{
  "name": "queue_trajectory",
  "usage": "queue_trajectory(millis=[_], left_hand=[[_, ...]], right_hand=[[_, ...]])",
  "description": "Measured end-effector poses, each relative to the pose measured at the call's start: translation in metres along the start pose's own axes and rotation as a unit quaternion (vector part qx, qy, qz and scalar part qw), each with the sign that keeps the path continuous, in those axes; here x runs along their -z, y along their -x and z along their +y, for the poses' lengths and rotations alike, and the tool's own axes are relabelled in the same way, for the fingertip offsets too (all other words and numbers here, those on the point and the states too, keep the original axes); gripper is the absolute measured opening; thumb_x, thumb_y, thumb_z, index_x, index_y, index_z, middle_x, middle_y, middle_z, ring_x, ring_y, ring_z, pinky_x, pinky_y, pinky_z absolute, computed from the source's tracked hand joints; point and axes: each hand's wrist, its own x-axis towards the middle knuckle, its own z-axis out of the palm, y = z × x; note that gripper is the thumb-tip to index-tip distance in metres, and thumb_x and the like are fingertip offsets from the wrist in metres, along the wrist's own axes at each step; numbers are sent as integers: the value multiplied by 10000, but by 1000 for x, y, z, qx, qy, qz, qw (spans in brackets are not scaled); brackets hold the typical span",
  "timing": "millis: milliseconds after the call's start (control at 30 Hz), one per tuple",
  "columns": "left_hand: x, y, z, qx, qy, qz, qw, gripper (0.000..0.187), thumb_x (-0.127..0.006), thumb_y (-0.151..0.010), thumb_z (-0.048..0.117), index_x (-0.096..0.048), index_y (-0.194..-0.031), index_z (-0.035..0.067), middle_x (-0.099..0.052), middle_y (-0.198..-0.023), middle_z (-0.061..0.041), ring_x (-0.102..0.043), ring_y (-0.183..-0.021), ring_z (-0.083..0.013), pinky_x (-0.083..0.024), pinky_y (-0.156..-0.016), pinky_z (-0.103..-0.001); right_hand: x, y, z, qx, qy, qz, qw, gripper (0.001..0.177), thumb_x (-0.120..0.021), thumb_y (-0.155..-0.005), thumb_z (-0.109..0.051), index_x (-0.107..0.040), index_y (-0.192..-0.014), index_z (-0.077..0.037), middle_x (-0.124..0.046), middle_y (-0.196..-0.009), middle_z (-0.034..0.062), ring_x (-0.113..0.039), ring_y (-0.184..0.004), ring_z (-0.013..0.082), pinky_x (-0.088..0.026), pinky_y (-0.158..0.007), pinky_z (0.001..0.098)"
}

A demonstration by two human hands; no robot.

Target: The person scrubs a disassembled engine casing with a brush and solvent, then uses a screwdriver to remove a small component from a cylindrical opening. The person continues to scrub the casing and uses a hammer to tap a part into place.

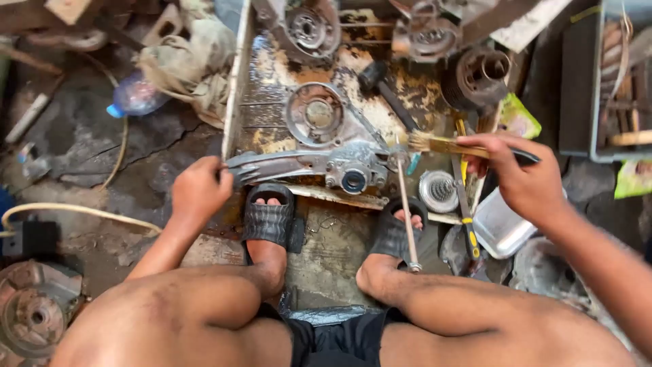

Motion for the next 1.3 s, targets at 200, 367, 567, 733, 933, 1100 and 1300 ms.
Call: queue_trajectory(millis=[200, 367, 567, 733, 933, 1100, 1300], left_hand=[[-21, -18, 1, 32, -60, 30, 997, 278, -615, -880, 396, -616, -761, 145, -652, -732, -129, -712, -745, -382, -588, -676, -514], [-26, -26, 2, 51, -87, -59, 993, 302, -668, -870, 401, -648, -1011, 135, -636, -988, -113, -733, -893, -374, -619, -741, -507], [6, -32, 20, 141, -29, -249, 958, 505, -577, -931, 547, -579, -1275, 178, -643, -1225, -169, -725, -1056, -444, -603, -872, -544], [15, -37, 30, 151, -34, -294, 943, 543, -532, -943, 602, -573, -1312, 205, -694, -1235, -167, -738, -1065, -433, -605, -874, -544], [34, -40, 36, 142, -25, -337, 931, 536, -470, -1031, 472, -491, -1432, 117, -634, -1258, -253, -767, -943, -411, -633, -712, -480], [32, -39, 33, 138, -28, -332, 933, 548, -456, -1040, 483, -481, -1432, 101, -634, -1225, -271, -776, -882, -408, -634, -640, -461], [33, -39, 33, 146, -17, -326, 934, 533, -489, -1024, 468, -498, -1422, 113, -636, -1215, -268, -772, -874, -436, -635, -645, -494]], right_hand=[[-72, -91, -24, 187, 88, -73, 976, 177, -699, -976, -245, -800, -1070, -134, -792, -982, 101, -732, -972, 349, -548, -939, 470], [-125, -138, 3, 259, 154, -204, 931, 228, -642, -983, -233, -724, -1134, -84, -746, -998, 152, -722, -929, 391, -580, -860, 500], [-184, -166, 58, 379, 301, -199, 853, 270, -503, -1062, -298, -600, -1136, -57, -591, -952, 117, -669, -863, 357, -576, -741, 441], [-210, -168, 86, 388, 210, -276, 854, 196, -597, -1013, -241, -626, -1028, -48, -592, -934, 145, -665, -863, 387, -573, -765, 478], [-223, -158, 88, 304, 143, -343, 877, 229, -540, -1046, -276, -641, -1016, -72, -613, -900, 111, -685, -837, 352, -578, -751, 445], [-223, -166, 90, 309, 164, -338, 874, 247, -527, -1057, -287, -666, -1051, -82, -620, -892, 95, -681, -776, 283, -582, -697, 380], [-226, -170, 93, 314, 179, -333, 871, 272, -514, -1069, -298, -691, -1086, -92, -629, -885, 79, -678, -715, 214, -586, -643, 315]])
